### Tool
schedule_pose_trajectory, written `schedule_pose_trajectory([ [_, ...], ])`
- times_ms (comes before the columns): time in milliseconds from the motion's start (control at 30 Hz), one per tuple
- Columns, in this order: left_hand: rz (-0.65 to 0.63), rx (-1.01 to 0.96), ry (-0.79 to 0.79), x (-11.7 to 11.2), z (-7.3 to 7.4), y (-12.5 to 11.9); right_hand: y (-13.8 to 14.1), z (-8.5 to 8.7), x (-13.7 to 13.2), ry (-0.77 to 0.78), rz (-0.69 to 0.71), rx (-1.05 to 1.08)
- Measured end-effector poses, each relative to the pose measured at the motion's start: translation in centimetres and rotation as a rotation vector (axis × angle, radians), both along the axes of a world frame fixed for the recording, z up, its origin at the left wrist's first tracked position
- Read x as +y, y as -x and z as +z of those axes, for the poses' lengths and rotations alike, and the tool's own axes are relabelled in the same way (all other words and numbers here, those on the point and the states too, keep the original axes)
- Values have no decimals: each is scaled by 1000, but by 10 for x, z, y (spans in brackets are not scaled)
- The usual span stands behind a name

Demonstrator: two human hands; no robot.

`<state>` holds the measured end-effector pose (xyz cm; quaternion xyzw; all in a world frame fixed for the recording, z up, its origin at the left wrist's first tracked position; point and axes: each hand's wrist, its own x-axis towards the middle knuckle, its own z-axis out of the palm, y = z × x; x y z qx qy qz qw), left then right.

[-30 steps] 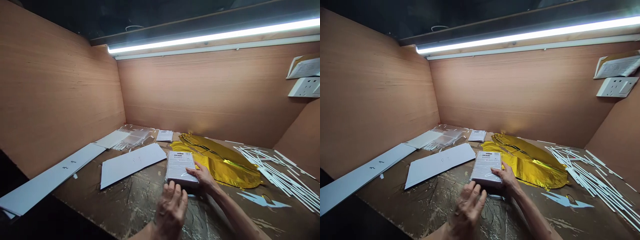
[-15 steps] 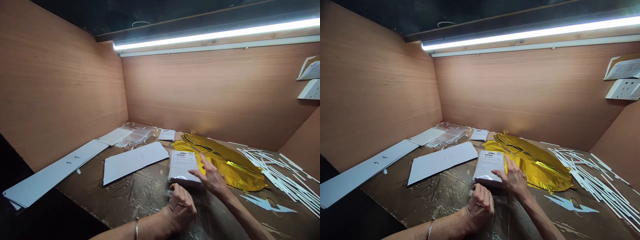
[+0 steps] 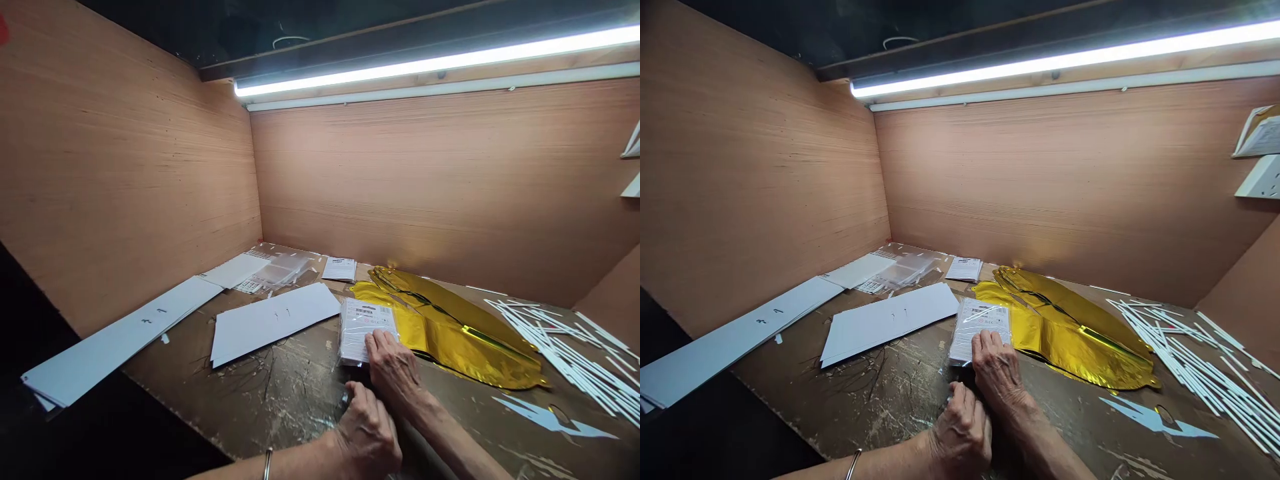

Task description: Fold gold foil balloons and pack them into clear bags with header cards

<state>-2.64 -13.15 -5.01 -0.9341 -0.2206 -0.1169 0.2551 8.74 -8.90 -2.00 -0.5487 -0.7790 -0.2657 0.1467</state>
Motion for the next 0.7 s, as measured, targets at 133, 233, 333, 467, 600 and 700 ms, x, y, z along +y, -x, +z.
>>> schedule_pose_trajectory([
  [133,55,-95,-21,-4,2,-14,-13,9,-8,170,42,19],
  [233,62,-121,27,-4,-2,-24,-20,10,-16,148,107,14],
  [333,-43,-60,89,-3,-7,-28,-20,5,-17,58,90,-17],
  [467,-97,-3,31,-4,-11,-26,-16,3,-12,38,10,-44],
  [600,-58,-46,-18,-11,-5,-26,-21,6,-14,60,6,-64],
  [700,-33,-40,-17,-15,2,-26,-24,7,-21,41,21,-83],
])
